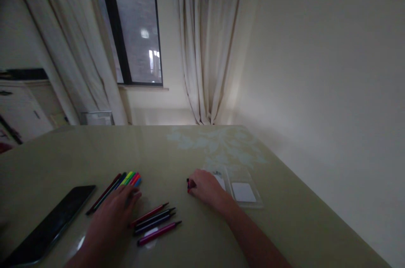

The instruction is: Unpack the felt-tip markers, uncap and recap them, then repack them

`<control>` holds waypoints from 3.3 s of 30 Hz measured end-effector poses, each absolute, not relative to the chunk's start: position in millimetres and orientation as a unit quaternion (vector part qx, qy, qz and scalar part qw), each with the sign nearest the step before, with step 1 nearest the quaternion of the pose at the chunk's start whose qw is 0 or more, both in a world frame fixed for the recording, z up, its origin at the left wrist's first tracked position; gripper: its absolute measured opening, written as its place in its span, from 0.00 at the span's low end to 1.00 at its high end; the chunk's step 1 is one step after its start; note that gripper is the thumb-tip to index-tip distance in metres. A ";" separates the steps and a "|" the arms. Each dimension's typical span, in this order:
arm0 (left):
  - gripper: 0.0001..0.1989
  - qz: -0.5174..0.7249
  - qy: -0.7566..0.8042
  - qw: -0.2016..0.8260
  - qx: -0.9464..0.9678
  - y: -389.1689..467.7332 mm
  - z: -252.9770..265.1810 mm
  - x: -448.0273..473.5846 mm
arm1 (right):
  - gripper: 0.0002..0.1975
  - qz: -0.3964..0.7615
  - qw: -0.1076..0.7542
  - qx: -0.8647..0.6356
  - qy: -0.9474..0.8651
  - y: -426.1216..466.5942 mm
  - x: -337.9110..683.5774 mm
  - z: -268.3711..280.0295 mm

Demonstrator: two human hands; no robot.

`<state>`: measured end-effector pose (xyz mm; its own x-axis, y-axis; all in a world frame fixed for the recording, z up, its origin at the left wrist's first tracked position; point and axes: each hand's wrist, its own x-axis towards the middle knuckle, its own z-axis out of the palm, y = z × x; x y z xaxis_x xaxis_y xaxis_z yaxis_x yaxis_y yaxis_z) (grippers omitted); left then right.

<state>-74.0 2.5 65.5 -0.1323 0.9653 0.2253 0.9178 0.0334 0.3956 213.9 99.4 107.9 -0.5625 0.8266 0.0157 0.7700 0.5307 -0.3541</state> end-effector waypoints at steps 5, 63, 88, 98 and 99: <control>0.20 0.148 0.750 -0.029 0.644 3.9 56.3 -94.2 | 0.02 0.146 0.092 -0.472 -0.864 100.0 212.3 108.1; 0.14 0.224 0.681 0.004 0.697 12.7 59.0 -84.4 | 0.12 0.152 0.138 -0.430 -0.879 87.6 198.2 119.6; 0.19 0.255 0.645 0.157 0.703 7.9 63.0 -68.4 | 0.02 0.170 0.059 -0.422 -0.889 90.4 211.2 120.7; 0.22 0.153 0.776 -0.009 0.612 10.7 53.2 -110.8 | 0.03 0.158 0.048 -0.467 -0.869 90.3 209.0 104.8; 0.21 0.150 0.771 -0.010 0.618 11.2 52.4 -111.5 | 0.03 0.156 0.048 -0.473 -0.866 90.6 208.9 105.4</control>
